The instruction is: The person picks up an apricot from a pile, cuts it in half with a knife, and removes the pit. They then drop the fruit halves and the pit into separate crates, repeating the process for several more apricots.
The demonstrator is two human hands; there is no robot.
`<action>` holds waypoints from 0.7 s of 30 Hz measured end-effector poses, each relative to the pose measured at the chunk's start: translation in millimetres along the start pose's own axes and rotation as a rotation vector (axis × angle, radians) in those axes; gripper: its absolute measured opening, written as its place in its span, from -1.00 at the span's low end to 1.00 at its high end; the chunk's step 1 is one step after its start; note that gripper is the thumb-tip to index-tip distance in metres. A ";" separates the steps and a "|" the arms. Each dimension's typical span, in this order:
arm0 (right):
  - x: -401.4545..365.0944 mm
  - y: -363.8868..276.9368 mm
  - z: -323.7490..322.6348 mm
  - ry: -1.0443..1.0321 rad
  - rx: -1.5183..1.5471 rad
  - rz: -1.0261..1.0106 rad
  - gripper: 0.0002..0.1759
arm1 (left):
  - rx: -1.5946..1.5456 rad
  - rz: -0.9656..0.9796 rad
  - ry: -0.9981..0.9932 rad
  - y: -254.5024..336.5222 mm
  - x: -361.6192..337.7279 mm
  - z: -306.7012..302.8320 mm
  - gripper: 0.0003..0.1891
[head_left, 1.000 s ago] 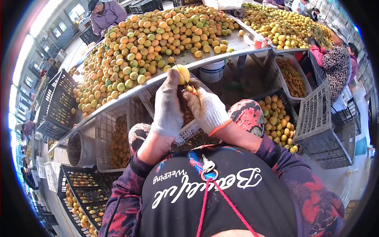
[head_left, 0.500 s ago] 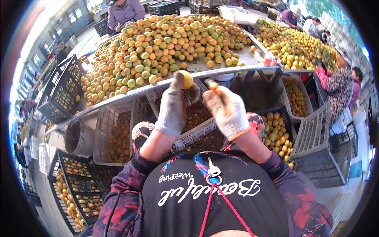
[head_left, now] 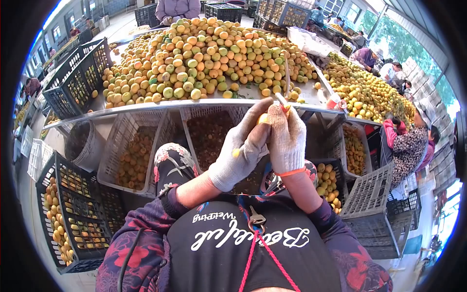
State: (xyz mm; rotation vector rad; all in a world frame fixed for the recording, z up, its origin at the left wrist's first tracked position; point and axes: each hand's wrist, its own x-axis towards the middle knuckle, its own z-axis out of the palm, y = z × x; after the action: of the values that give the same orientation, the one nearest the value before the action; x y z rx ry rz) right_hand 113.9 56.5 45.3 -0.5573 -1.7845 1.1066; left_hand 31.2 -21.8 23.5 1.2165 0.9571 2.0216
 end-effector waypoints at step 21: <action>24.6 40.3 33.1 -0.313 -0.569 -0.611 -0.81 | -0.585 -0.988 0.495 1.7 13.4 -35.0 -0.56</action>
State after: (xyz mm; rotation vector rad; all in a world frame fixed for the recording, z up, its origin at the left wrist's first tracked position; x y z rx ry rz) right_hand 69.7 80.0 16.7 -0.1273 -2.3418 0.2632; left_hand -6.2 -22.1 20.0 -0.1193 0.8304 1.5666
